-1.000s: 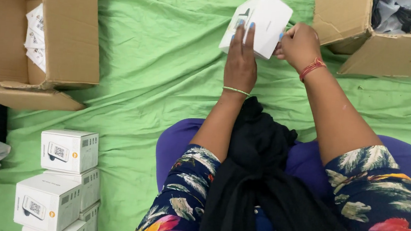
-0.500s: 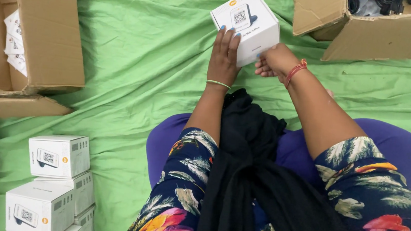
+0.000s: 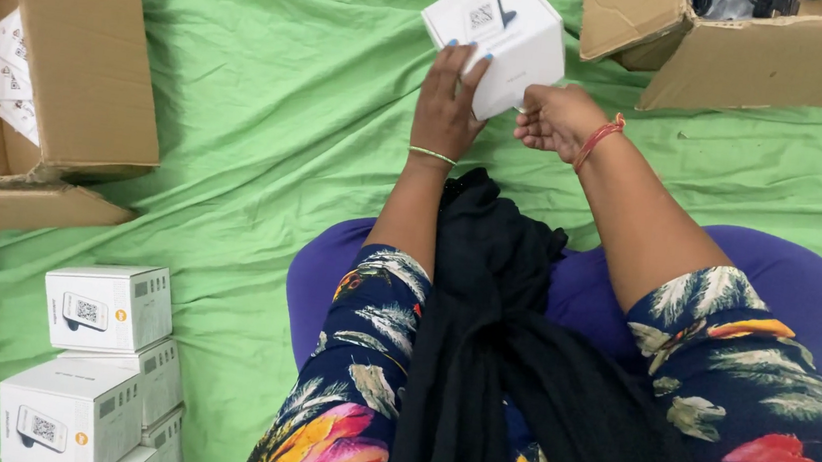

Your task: The person unboxes items, checks them, and places them into white boxes.

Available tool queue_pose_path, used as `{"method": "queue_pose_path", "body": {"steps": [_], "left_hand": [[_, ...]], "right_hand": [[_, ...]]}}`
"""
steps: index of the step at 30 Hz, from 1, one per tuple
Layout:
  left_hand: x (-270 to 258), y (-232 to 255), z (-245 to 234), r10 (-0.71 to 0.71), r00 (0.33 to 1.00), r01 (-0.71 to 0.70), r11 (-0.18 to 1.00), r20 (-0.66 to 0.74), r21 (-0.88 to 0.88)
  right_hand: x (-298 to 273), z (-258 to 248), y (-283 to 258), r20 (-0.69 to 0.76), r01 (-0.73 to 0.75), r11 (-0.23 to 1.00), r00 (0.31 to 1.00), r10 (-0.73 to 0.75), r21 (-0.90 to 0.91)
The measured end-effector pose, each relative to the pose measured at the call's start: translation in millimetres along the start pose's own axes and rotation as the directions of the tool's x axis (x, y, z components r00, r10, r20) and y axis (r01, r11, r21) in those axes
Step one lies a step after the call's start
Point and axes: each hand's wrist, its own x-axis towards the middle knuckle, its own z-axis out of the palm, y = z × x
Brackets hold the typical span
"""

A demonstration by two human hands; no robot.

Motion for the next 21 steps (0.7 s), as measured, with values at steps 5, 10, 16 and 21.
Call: {"method": "queue_pose_path", "body": {"steps": [5,10,16,21], "left_hand": [[4.0,-4.5,-6.8,-0.077,0.994,0.081,0.996,-0.078,0.044],[-5.9,-17.6,0.5,-0.06,0.994,0.075,0.982,-0.087,0.173],[20.3,5.7,-25.5,-0.158,0.984,0.161,0.986,-0.079,0.037],[17.2,1.8,-29.1,-0.19,0.979,0.186,0.981,-0.076,-0.048]], "right_hand": [[-20.8,7.7,-11.6,0.036,0.068,0.996,0.997,-0.07,0.06],[-31.8,-0.3,-25.7,0.155,0.142,0.962,0.971,-0.182,0.234],[-54.3,1.0,-36.1,0.118,0.396,0.598,0.886,-0.449,-0.697],[-47.4,4.2,-17.9,-0.014,0.006,0.045,0.9,-0.436,-0.999]]}}
